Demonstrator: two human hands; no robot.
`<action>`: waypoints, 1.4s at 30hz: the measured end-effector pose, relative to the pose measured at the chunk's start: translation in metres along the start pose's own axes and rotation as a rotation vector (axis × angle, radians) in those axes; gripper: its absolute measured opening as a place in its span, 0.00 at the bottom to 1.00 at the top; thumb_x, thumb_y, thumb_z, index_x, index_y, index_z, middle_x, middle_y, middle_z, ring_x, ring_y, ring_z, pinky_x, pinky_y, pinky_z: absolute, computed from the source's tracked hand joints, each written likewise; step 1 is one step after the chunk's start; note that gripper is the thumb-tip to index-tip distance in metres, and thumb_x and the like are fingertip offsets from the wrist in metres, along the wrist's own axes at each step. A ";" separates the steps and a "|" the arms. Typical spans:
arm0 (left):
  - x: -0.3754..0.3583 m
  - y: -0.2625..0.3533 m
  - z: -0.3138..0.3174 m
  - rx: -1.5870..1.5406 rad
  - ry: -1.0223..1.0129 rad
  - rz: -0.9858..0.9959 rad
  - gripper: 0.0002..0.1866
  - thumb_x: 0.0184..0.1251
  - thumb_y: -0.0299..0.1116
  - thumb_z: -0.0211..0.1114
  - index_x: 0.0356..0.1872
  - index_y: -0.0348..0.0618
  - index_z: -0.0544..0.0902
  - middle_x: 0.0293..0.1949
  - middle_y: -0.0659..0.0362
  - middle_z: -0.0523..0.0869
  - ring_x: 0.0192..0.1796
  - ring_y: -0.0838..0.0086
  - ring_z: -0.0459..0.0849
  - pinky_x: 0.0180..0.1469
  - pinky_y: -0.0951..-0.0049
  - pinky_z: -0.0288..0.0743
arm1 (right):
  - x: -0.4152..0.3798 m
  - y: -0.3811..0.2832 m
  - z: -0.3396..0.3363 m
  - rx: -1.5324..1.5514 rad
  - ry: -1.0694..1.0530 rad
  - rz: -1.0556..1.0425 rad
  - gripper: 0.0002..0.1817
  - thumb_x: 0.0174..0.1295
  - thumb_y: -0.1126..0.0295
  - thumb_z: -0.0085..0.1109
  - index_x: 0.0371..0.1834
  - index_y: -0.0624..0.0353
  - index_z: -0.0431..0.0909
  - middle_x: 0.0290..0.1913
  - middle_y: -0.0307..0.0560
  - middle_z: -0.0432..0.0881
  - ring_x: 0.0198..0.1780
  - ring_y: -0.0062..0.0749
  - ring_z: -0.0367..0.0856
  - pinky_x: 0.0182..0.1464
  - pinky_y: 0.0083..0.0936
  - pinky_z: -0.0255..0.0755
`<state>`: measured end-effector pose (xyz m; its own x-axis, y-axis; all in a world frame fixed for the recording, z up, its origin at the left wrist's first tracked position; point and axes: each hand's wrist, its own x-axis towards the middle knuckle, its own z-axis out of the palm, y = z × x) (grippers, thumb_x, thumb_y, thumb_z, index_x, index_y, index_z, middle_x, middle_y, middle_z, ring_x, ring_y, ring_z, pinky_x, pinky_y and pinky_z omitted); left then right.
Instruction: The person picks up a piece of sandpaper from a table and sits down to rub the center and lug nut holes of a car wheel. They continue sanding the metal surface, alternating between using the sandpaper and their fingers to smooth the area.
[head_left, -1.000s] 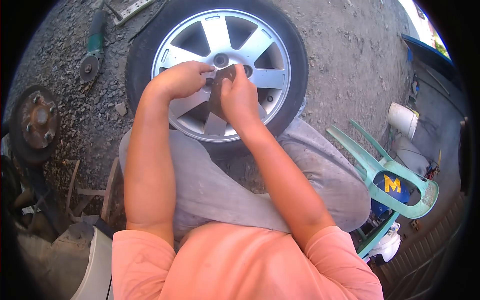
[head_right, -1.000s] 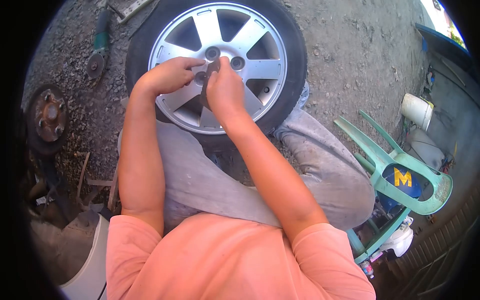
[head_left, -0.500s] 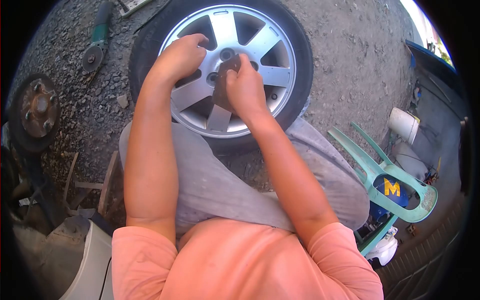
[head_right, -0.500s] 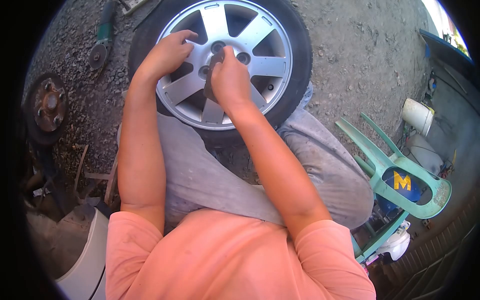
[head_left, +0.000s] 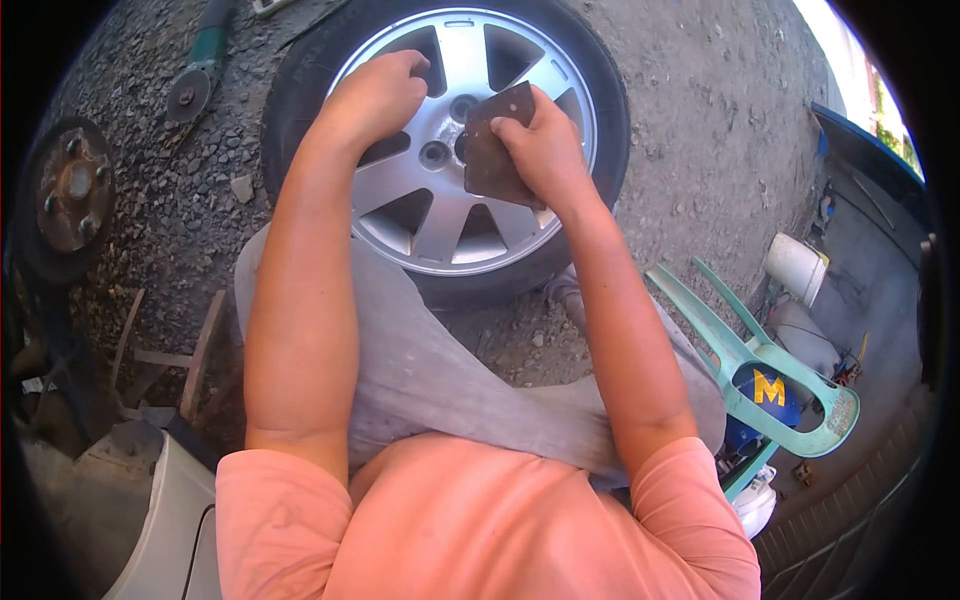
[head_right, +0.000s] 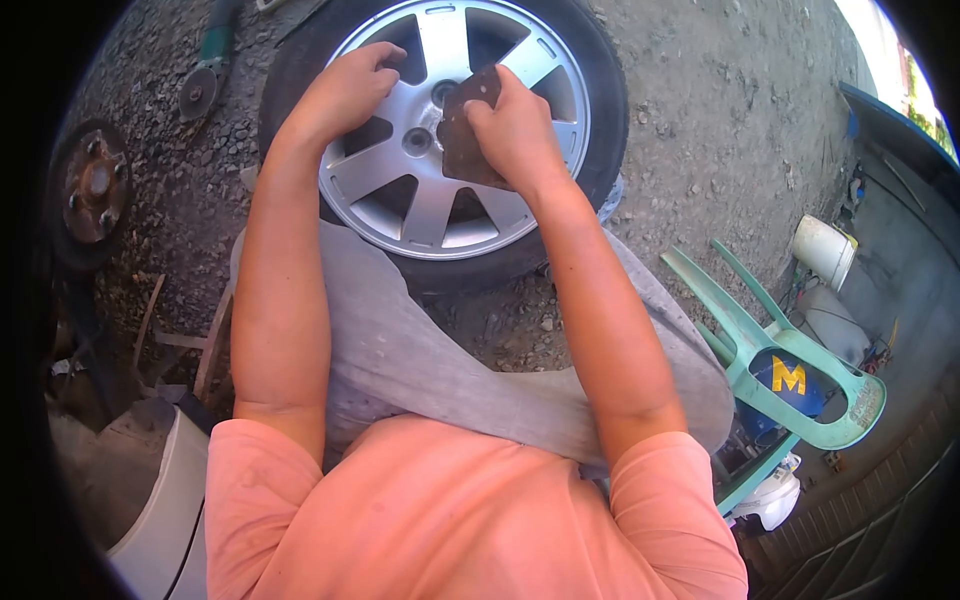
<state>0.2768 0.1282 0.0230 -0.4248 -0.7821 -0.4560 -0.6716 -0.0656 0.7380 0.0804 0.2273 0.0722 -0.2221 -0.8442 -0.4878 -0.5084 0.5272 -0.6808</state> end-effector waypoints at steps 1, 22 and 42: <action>-0.001 -0.001 0.000 0.007 0.005 0.007 0.25 0.71 0.32 0.59 0.68 0.40 0.82 0.56 0.45 0.90 0.56 0.59 0.89 0.61 0.63 0.78 | 0.001 -0.002 -0.002 0.070 -0.004 0.005 0.28 0.66 0.68 0.59 0.69 0.67 0.76 0.49 0.72 0.88 0.55 0.67 0.86 0.59 0.49 0.79; -0.014 0.032 0.000 -0.197 -0.258 0.086 0.26 0.71 0.44 0.72 0.64 0.39 0.84 0.54 0.51 0.89 0.56 0.65 0.87 0.59 0.66 0.79 | 0.010 0.005 -0.037 0.273 -0.160 -0.144 0.23 0.68 0.65 0.69 0.62 0.66 0.77 0.51 0.48 0.89 0.54 0.31 0.88 0.57 0.30 0.81; -0.005 0.019 -0.006 -0.176 0.199 -0.090 0.22 0.76 0.45 0.64 0.63 0.43 0.86 0.57 0.52 0.89 0.57 0.65 0.87 0.61 0.67 0.77 | -0.002 0.058 -0.032 0.378 -0.180 0.112 0.26 0.74 0.62 0.64 0.71 0.60 0.73 0.54 0.43 0.87 0.48 0.23 0.87 0.33 0.20 0.82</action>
<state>0.2698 0.1273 0.0422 -0.2291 -0.8733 -0.4299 -0.5781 -0.2333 0.7819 0.0245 0.2567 0.0514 -0.0927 -0.7670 -0.6350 -0.1420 0.6414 -0.7540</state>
